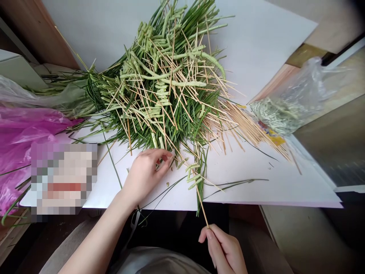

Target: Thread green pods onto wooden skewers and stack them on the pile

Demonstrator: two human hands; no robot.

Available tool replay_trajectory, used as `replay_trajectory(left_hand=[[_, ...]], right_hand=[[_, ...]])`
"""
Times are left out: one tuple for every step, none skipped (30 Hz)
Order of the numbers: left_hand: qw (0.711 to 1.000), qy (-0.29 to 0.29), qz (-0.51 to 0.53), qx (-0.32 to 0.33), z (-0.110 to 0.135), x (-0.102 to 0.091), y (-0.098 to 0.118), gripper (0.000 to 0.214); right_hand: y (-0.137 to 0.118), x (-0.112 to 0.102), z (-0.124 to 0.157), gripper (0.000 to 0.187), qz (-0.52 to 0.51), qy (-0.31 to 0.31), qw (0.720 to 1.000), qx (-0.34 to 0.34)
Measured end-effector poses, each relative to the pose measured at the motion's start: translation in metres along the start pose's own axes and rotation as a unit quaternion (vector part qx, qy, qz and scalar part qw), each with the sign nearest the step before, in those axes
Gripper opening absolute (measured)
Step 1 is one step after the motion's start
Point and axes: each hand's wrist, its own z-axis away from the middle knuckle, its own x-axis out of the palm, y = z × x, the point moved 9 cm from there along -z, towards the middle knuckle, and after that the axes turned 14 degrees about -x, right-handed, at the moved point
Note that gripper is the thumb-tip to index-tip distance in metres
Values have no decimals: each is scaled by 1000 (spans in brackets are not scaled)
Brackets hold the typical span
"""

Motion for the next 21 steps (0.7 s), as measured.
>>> replay_trajectory(left_hand=[[1000, 4, 16, 0, 1, -2, 0, 15], [999, 5, 38, -2, 3, -3, 1, 13], [998, 1, 66, -4, 5, -3, 3, 10], [995, -6, 98, -7, 10, -1, 6, 7], [991, -16, 134, -10, 15, 2, 11, 7], [985, -31, 168, -14, 23, 7, 16, 11], [979, -49, 198, -19, 32, 13, 22, 16], [971, -74, 226, -22, 42, 22, 28, 20], [963, -106, 247, -32, 54, 33, 33, 23], [953, -141, 264, -45, 66, 46, 37, 27], [941, -173, 282, -65, 79, 59, 38, 30], [926, -206, 303, -88, 92, 73, 37, 34], [912, -238, 320, -100, 105, 87, 36, 37], [903, -262, 326, -101, 118, 99, 34, 40], [897, -279, 328, -103, 129, 111, 30, 45], [890, -297, 329, -108, 140, 124, 25, 50], [885, -309, 328, -121, 149, 137, 16, 57], [875, -323, 330, -143, 158, 152, 5, 63], [858, -339, 340, -184, 166, 167, -8, 69], [829, -338, 367, -251, 173, 182, -25, 72], [792, -320, 406, -324, 179, 194, -43, 73]], right_hand=[[-1, -2, -1, 51, 3, 4, 1000, -5], [-2, -3, -2, 49, 8, 7, 1000, -13], [-4, -6, -4, 48, 17, 10, 1000, -23], [-6, -8, -6, 46, 27, 14, 999, -35], [-8, -12, -7, 45, 39, 20, 998, -46], [-9, -15, -8, 44, 50, 26, 997, -53], [-8, -19, -9, 43, 59, 32, 996, -59], [-8, -23, -10, 43, 66, 38, 995, -61], [-6, -27, -10, 42, 70, 44, 995, -61], [-3, -32, -10, 42, 72, 51, 994, -60], [-1, -36, -10, 41, 75, 57, 994, -58], [1, -40, -10, 41, 77, 61, 993, -62], [2, -44, -10, 40, 80, 64, 993, -66], [2, -47, -10, 40, 84, 68, 992, -67], [2, -50, -10, 40, 89, 73, 991, -66], [2, -53, -9, 40, 93, 79, 991, -62], [1, -55, -9, 41, 97, 85, 990, -54], [1, -57, -8, 42, 101, 93, 990, -44], [0, -58, -8, 42, 106, 99, 989, -35], [-2, -59, -8, 43, 111, 101, 988, -31], [-3, -59, -8, 43, 118, 101, 987, -28]])
